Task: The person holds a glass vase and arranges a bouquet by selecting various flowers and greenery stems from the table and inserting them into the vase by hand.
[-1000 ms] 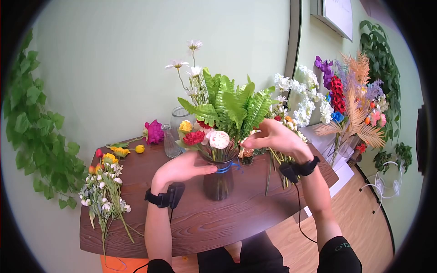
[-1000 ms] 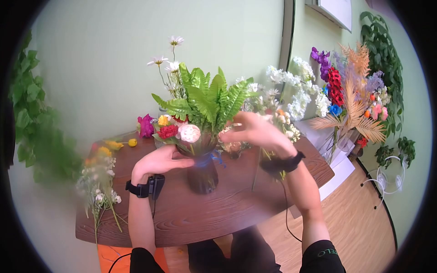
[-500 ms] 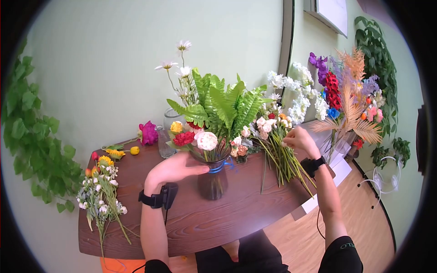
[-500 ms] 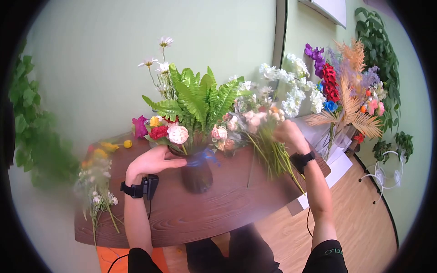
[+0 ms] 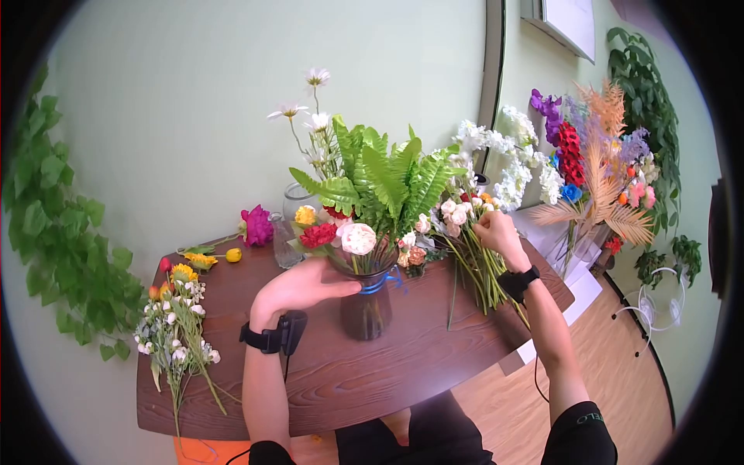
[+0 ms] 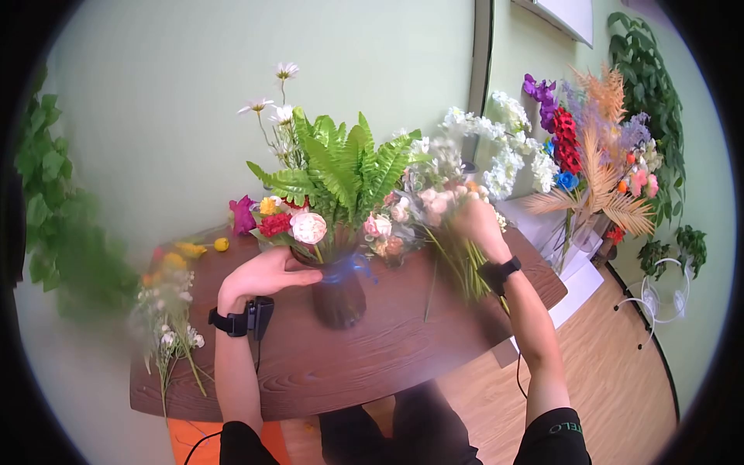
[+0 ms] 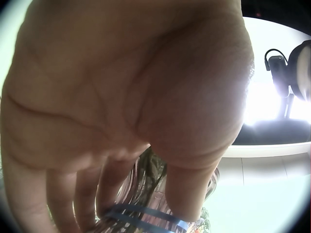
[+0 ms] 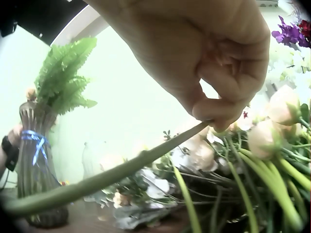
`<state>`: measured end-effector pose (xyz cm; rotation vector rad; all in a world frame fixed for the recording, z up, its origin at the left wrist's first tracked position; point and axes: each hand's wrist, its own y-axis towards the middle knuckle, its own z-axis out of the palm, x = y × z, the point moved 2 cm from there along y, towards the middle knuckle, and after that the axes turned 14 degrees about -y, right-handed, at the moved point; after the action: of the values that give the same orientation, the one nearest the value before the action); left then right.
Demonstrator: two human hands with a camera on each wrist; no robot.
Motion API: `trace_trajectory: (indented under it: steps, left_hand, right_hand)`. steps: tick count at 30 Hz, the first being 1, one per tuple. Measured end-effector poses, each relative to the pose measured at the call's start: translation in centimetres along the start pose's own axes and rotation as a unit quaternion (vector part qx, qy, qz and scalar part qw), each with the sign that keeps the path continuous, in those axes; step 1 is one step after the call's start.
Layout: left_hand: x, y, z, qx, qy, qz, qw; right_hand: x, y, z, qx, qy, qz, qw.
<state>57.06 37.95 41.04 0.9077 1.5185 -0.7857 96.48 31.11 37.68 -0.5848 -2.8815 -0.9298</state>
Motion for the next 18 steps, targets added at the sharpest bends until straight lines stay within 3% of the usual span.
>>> trace_trajectory:
  steps: [2,3,6,11,13,15,18]
  left_hand:
    - [0.2,0.0,-0.1,-0.001,0.003,-0.004,1.0]
    - [0.4,0.1,-0.2,0.002,-0.004,0.006,1.0]
    - [0.6,0.2,-0.2,0.005,-0.01,0.015,1.0]
    - [0.6,0.2,-0.4,0.01,0.001,0.019,1.0]
    - [0.2,0.2,-0.4,0.011,0.022,-0.021,0.999]
    - [0.1,0.1,-0.2,0.007,0.019,-0.025,0.999]
    - [0.0,0.1,-0.1,0.002,0.018,-0.024,1.0]
  right_hand:
    - [0.2,0.4,-1.0,0.08,0.074,0.031,0.994]
    - [0.6,0.5,-1.6,0.081,0.074,0.03,0.994]
    - [3.2,0.1,-4.8,0.0,0.323,0.029,0.946]
    - [7.9,-1.2,-13.2,-0.109,0.503,-0.036,0.857]
    - [9.8,-2.3,-15.2,-0.122,0.533,-0.039,0.836]
    - [11.1,-3.2,-16.0,-0.137,0.587,-0.113,0.79]
    - [12.8,-3.6,-16.1,-0.145,0.585,-0.14,0.785]
